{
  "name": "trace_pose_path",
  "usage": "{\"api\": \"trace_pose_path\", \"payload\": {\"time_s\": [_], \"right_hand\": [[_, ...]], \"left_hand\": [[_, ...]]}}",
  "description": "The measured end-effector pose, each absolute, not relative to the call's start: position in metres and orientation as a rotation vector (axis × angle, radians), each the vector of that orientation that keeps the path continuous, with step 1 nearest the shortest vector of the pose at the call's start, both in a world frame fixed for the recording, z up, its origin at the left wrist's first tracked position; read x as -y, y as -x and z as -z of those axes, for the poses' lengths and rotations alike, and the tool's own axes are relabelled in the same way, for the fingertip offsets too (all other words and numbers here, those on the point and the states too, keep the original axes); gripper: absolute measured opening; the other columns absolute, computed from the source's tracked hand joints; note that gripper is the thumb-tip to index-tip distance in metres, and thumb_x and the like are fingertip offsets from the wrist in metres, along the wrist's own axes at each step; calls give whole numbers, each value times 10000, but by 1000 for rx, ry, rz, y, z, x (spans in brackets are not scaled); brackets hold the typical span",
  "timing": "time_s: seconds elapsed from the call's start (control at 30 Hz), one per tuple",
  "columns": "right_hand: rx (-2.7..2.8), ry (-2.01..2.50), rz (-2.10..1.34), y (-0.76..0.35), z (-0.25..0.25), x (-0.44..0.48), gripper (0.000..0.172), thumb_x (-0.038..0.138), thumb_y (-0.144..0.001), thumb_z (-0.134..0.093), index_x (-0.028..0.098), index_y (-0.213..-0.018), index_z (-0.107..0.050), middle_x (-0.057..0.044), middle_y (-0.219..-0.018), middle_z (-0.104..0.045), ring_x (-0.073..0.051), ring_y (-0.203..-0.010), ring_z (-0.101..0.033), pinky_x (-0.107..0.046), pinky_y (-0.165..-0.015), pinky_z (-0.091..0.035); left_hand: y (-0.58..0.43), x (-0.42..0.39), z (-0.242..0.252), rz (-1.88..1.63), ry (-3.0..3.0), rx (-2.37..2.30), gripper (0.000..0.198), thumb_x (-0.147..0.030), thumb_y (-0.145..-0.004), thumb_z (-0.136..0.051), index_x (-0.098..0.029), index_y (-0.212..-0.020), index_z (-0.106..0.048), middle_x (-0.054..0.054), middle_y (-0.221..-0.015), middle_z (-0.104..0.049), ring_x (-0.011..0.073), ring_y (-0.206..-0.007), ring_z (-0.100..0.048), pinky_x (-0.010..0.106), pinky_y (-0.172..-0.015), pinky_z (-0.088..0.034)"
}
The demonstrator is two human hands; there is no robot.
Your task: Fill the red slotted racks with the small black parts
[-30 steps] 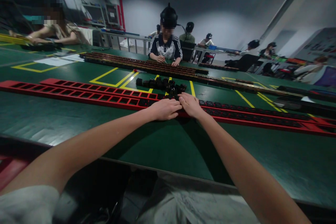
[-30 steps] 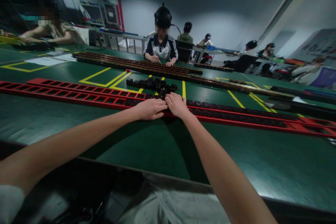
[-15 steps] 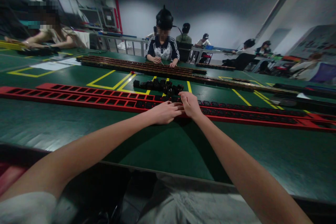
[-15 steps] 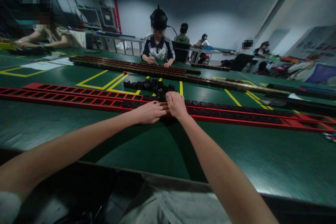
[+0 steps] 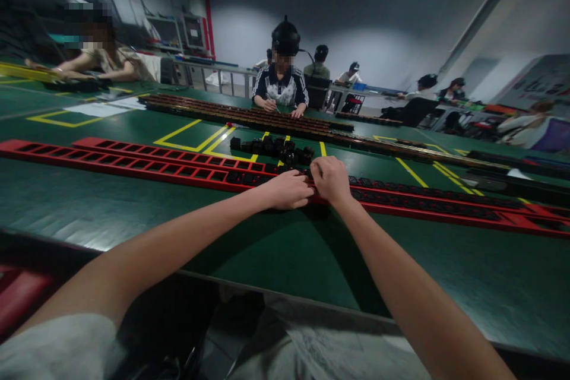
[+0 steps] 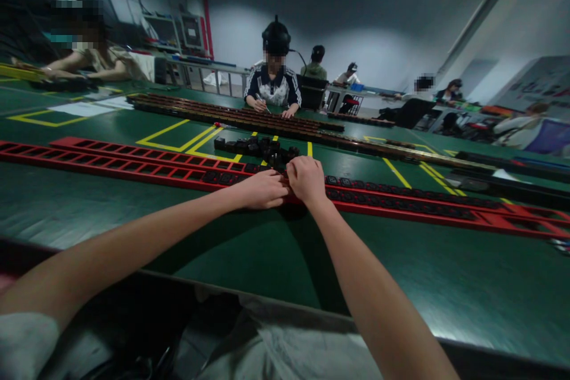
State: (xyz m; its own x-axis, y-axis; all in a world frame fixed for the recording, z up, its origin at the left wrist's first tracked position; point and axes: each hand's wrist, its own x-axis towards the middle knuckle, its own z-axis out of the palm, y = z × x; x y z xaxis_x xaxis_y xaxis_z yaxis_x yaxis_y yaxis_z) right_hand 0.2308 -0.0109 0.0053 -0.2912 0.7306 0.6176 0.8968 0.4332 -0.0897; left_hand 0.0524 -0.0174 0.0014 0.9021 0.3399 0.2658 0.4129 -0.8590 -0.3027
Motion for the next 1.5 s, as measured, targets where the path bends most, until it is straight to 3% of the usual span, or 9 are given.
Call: {"api": "trace_pose_path", "payload": {"time_s": [0.13,0.2,0.33,0.47,0.67,0.87,1.17,1.4,1.5], "right_hand": [[2076,1510,384,-238,-5,8,265,272,-969,-440,179,-1027,-681,-148,-1123,-697,-307,-1069,-550,-438,-927,-395],[2075,1569,386,-239,-3,5,272,278,-965,-451,172,-1059,-683,-155,-1163,-689,-315,-1094,-550,-448,-933,-407],[2158,1674,314,-240,1,0,318,302,-970,-453,163,-1153,-673,-151,-1229,-674,-313,-1125,-574,-459,-964,-418],[2221,1760,163,-241,1,-4,374,357,-984,-447,174,-1242,-646,-151,-1266,-675,-310,-1122,-618,-454,-965,-429],[2270,1853,88,-243,-3,-5,412,430,-995,-419,201,-1236,-662,-150,-1187,-719,-316,-1055,-666,-434,-904,-455],[2295,1847,62,-243,-5,-6,412,426,-990,-424,201,-1241,-660,-153,-1216,-708,-329,-1089,-656,-449,-911,-451],[2276,1813,36,-244,-3,-6,395,410,-1015,-364,208,-1112,-689,-144,-1150,-731,-322,-1055,-670,-446,-907,-458],[1596,1475,-524,-263,6,-28,691,560,-1031,-125,134,-1078,-667,-171,-1059,-748,-242,-951,-712,-358,-876,-516],[1478,1420,-589,-267,8,-33,745,573,-1022,-73,121,-1081,-663,-173,-1025,-752,-238,-909,-718,-362,-864,-526]], "left_hand": [[-41,13,0,359,2658,566,304,-348,-989,-512,-183,-827,-709,81,-836,-718,236,-894,-626,373,-853,-416],[-37,13,4,372,2632,585,325,-339,-1001,-487,-173,-820,-701,79,-810,-711,237,-876,-617,372,-849,-412],[-36,17,10,464,2610,654,269,-324,-1008,-468,-143,-996,-667,104,-967,-703,234,-895,-613,361,-836,-414],[-42,24,11,409,2677,536,298,-305,-975,-526,-146,-1218,-592,129,-1198,-657,259,-1053,-581,357,-850,-414],[-50,30,14,332,2697,596,251,-305,-967,-524,-153,-1145,-616,127,-1109,-692,294,-1071,-560,396,-863,-406],[-51,27,18,308,2749,589,470,-305,-984,-479,-136,-1421,-439,119,-1190,-678,245,-1054,-624,354,-820,-416],[-48,28,15,282,2775,598,424,-312,-994,-472,-160,-1390,-484,107,-1160,-689,245,-1028,-631,345,-795,-436],[-48,27,14,289,2793,589,444,-314,-992,-480,-138,-1400,-487,117,-1193,-680,245,-1037,-633,345,-794,-446],[-48,28,12,276,2796,598,453,-314,-992,-483,-136,-1409,-479,115,-1203,-679,245,-1043,-632,344,-791,-447]]}}
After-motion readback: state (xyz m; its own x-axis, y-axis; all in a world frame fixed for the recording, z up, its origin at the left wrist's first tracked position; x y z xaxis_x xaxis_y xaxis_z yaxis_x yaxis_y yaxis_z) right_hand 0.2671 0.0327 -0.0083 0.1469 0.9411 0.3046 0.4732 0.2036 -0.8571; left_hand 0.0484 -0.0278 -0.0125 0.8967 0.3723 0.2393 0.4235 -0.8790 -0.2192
